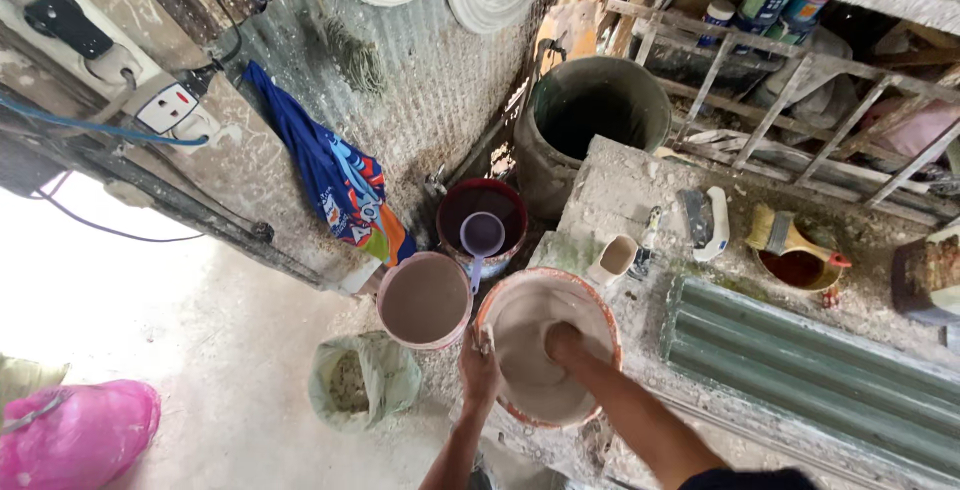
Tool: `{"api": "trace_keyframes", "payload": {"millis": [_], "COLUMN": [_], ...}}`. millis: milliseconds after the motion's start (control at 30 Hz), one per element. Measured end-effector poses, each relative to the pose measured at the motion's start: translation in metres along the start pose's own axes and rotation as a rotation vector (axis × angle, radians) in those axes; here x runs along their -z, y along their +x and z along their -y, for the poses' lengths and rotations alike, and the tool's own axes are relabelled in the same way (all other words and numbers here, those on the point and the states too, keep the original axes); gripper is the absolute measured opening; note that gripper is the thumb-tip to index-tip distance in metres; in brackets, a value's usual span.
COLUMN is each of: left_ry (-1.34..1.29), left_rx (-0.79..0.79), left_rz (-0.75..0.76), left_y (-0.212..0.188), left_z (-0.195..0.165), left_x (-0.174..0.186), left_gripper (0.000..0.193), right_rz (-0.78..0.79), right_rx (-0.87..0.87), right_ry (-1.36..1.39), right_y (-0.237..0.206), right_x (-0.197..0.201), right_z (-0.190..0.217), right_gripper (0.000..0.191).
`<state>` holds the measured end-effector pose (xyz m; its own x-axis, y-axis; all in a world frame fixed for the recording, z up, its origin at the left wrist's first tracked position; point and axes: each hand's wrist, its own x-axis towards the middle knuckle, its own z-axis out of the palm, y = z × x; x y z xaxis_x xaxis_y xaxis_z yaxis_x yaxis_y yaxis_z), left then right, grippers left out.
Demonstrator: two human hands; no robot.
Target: The person scoops plaster mixture from a plastic bowl and spreads it by hand and with a trowel into a long rectangular mold set on the workshop floor, then levels the filled surface by drawing a curved blade along the mold edges.
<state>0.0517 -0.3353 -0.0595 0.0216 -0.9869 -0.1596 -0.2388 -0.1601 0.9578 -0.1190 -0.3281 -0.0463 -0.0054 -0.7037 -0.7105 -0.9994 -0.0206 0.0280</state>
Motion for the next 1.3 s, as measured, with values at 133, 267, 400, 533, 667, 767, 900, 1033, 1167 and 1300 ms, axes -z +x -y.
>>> {"api": "trace_keyframes", "payload": {"millis": [133,267,400,533,667,767,900,1033,1167,1300], "left_ry": [0.034,0.041,0.028,0.007,0.052,0.075,0.05,0.119,0.066,0.117], "left_rx": [-0.037,-0.091,-0.13,-0.12,-0.138,-0.103,-0.119,-0.166,-0.208,-0.045], "left_rz": [-0.005,-0.021,-0.025,0.016,-0.022,0.005,0.004,-0.003,-0.007,0.075], "left_y": [0.0,0.001,0.0,-0.002,-0.005,-0.006,-0.005,-0.002,-0.004,-0.006], "left_z": [0.001,0.011,0.015,0.013,0.01,0.015,0.025,0.03,0.031,0.031], "left_x": [0.001,0.002,0.001,-0.002,-0.002,0.0,0.0,-0.004,-0.003,0.0], "left_gripper": [0.04,0.041,0.041,0.036,0.032,0.03,0.031,0.033,0.035,0.033], "right_rz": [-0.073,-0.07,0.008,-0.031,-0.103,-0.081,0.031,-0.002,-0.082,-0.042], "right_rx": [0.064,0.257,0.159,-0.002,0.116,0.26,0.178,0.013,0.125,0.297], "right_ry": [0.0,0.034,0.011,-0.019,-0.007,0.04,0.009,-0.043,-0.045,0.021], "right_y": [0.019,0.003,-0.006,0.027,0.035,0.016,0.0,0.036,0.047,0.012], "right_x": [0.017,-0.021,-0.044,-0.024,-0.018,-0.047,-0.061,-0.034,-0.029,-0.06], "right_z": [0.053,0.062,0.001,0.0,0.058,0.062,0.004,-0.004,0.054,0.043], "right_gripper": [0.02,0.02,0.02,0.02,0.02,0.02,0.02,0.021,0.021,0.021]}}
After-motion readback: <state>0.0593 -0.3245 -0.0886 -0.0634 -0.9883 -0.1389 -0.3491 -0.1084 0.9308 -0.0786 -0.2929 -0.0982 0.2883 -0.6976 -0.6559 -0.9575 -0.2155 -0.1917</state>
